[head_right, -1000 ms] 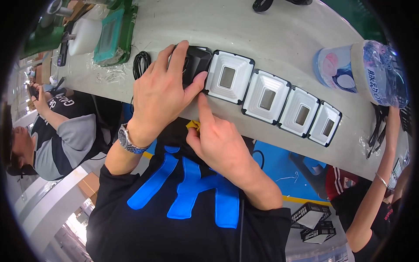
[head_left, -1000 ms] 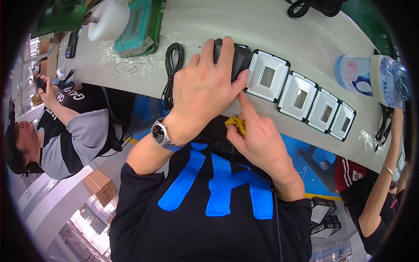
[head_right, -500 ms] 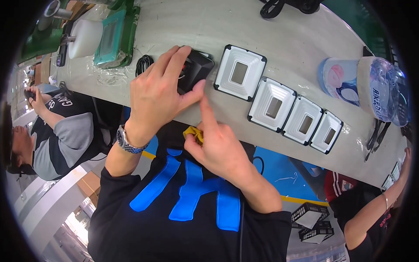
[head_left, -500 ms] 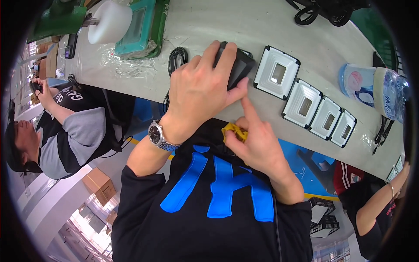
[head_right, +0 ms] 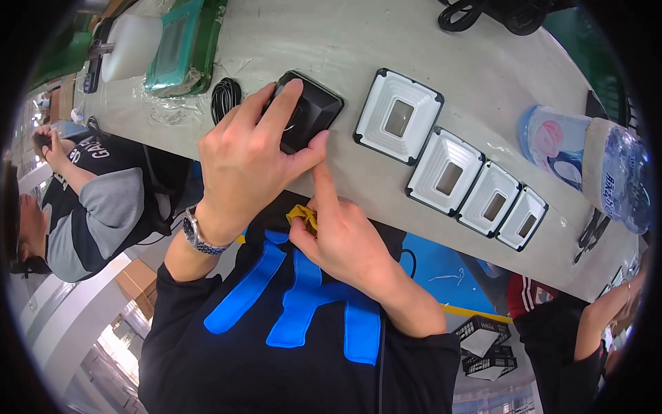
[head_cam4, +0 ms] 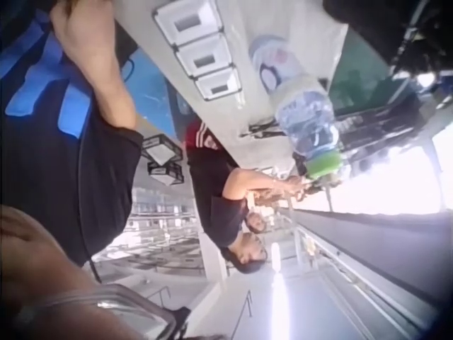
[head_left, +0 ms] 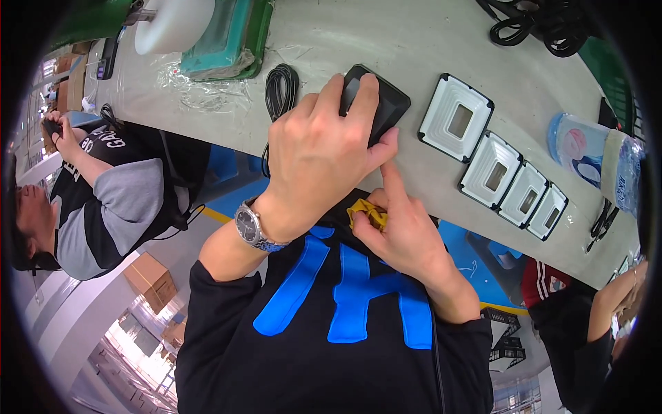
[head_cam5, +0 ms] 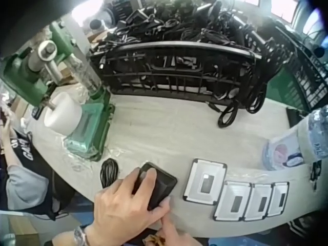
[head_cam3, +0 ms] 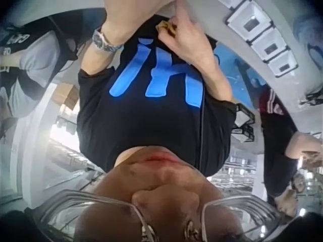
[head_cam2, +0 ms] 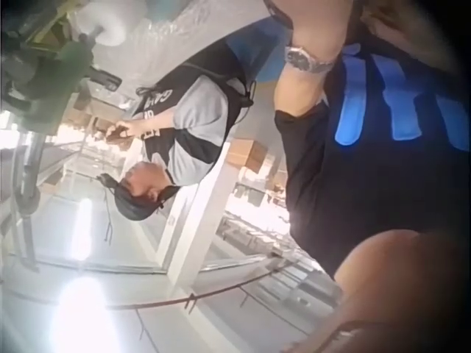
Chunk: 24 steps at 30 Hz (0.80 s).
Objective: Assembling and cleaning small solar-powered LED garden lights at a factory workstation.
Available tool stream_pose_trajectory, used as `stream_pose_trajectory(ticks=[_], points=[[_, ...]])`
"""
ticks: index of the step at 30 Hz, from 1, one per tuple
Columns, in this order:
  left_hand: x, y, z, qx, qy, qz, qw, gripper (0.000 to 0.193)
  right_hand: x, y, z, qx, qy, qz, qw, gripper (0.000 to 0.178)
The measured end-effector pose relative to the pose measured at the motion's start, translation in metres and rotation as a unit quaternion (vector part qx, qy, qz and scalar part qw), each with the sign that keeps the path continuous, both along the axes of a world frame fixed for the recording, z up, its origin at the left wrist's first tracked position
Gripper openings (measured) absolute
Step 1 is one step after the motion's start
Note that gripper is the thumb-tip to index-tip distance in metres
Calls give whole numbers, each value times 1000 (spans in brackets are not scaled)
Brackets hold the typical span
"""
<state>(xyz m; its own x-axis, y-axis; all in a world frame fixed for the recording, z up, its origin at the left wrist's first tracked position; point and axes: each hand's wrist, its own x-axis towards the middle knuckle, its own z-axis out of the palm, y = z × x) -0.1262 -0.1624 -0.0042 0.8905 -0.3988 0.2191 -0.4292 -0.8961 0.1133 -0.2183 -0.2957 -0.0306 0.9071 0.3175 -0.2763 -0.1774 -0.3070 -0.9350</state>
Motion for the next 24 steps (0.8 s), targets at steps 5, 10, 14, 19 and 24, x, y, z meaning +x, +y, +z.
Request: stream_pose_trajectory(ticks=[5, 10, 14, 19, 24], points=[[2, 2, 4, 0, 22, -1, 1000, 53, 2, 2, 4, 4, 6, -11, 1000, 81], [4, 8, 6, -21, 46, -11, 999, 54, 20, -23, 33, -9, 11, -49, 999, 79], [7, 13, 4, -80, 52, -34, 995, 61, 43, -26, 35, -112, 24, -8, 993, 77], [10, 26, 6, -58, 57, -66, 994, 63, 45, -16, 30, -156, -26, 9, 987, 76], [15, 35, 12, -67, 72, -84, 992, 64, 48, -9, 35, -203, -71, 17, 977, 74]])
